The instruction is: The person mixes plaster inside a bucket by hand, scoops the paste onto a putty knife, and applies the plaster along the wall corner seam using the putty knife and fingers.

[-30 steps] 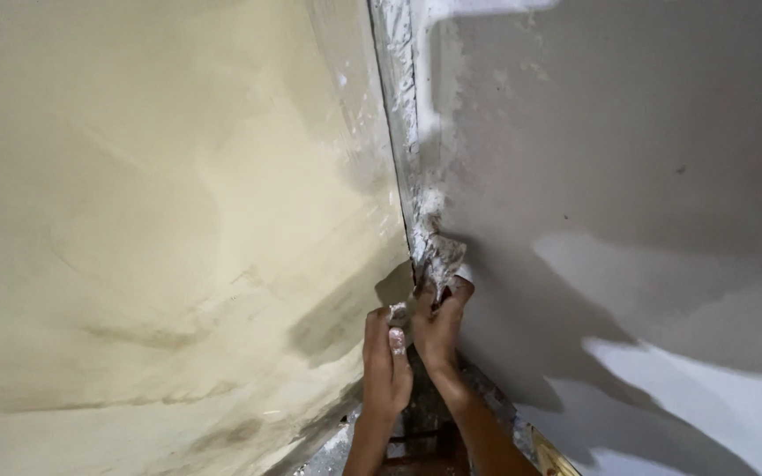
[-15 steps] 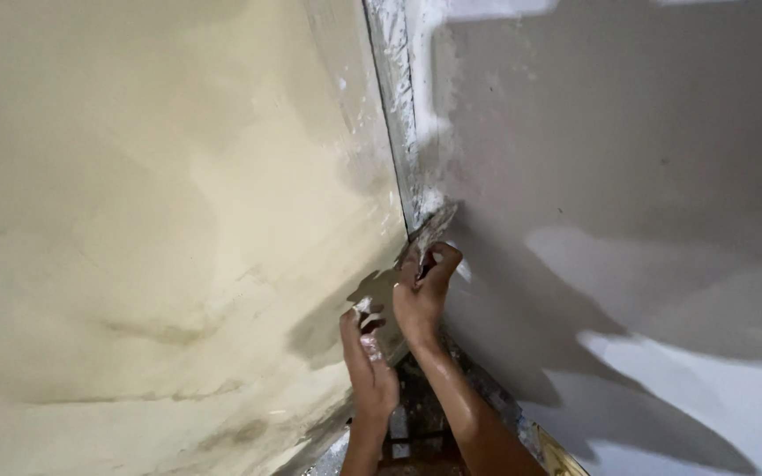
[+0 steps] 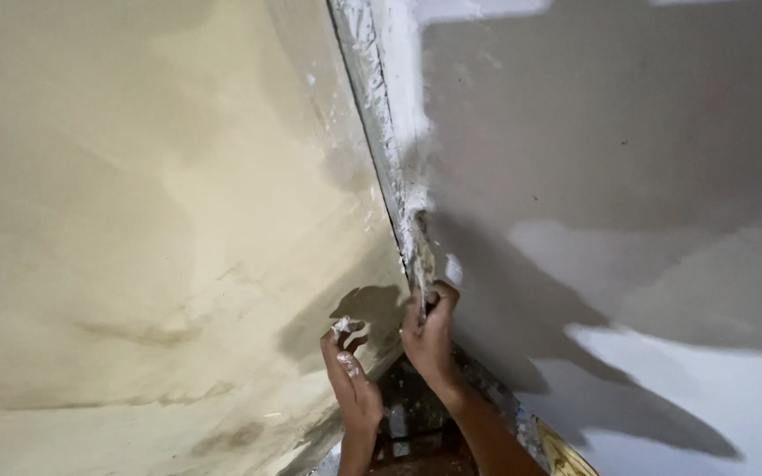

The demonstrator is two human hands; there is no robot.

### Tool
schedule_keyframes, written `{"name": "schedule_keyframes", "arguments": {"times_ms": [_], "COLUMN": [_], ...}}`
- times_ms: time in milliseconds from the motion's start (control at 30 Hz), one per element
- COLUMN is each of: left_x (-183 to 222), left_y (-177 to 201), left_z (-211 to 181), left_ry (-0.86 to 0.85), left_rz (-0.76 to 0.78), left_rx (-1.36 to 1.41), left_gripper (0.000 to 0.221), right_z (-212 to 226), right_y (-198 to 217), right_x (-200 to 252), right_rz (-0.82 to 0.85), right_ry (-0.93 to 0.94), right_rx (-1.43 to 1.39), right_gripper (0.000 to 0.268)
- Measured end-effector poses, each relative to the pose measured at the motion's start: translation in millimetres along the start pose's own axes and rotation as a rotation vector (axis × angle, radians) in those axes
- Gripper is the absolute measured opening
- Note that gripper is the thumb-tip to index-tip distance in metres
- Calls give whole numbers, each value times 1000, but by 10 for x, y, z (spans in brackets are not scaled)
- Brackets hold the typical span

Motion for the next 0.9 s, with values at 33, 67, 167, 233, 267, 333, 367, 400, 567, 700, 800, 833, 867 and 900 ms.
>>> {"name": "schedule_keyframes", "arguments": {"times_ms": [33, 67, 167, 233, 267, 333, 367, 400, 567, 700, 800, 833, 867, 900], "left_x": [21, 63, 89, 64, 78, 8, -20, -22, -36, -66, -27, -29, -5, 26], "left_y": [-3, 2, -71, -133, -154, -209, -235, -235, -181, -88, -21, 0, 20, 43], "left_z": [39, 86, 326, 411, 401, 399, 362, 300, 211, 206, 132, 127, 137, 158], "left_ry": [-1, 1, -9, -241, -354, -183, -101, -72, -25, -51, 24, 42, 64, 65], "left_rz": [6, 9, 0, 18, 32, 59, 77, 77, 21, 19, 17, 17, 17, 36], "left_rx": [-9, -19, -56, -231, -318, -261, -230, -192, -71, -71, -34, -36, -36, -30], "left_gripper": [62, 63, 64, 69, 72, 64, 62, 62, 60, 61, 61, 62, 62, 63], "right_z": [-61, -106, -202, -159, -120, -74, -48, -6, 293, 482, 655, 682, 703, 704], "right_y": [32, 61, 77, 32, 8, -57, -87, -118, -338, -533, -653, -691, -706, -723], "right_x": [44, 75, 45, -28, -65, -152, -199, -243, -447, -671, -752, -798, -811, -782], "right_rz": [-37, -69, -80, -90, -95, -73, -66, -68, -109, -134, -133, -154, -175, -158], "right_ry": [9, 15, -97, -28, 5, -68, -101, -94, -95, -429, -337, -291, -246, -284], "right_rx": [54, 108, 175, 166, 162, 141, 130, 135, 89, 5, 54, 70, 89, 51], "right_gripper": [40, 41, 38, 38, 38, 39, 40, 41, 48, 39, 34, 34, 35, 36]}}
Point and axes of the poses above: each hand's wrist, its own x-axis away from the middle knuckle, its own y-axis out of the back of the hand, z = x × y, the point moved 3 cm from there along -x, towards the middle knuckle, and after that the axes turned 6 degrees about -x, right-handed, at the moved point
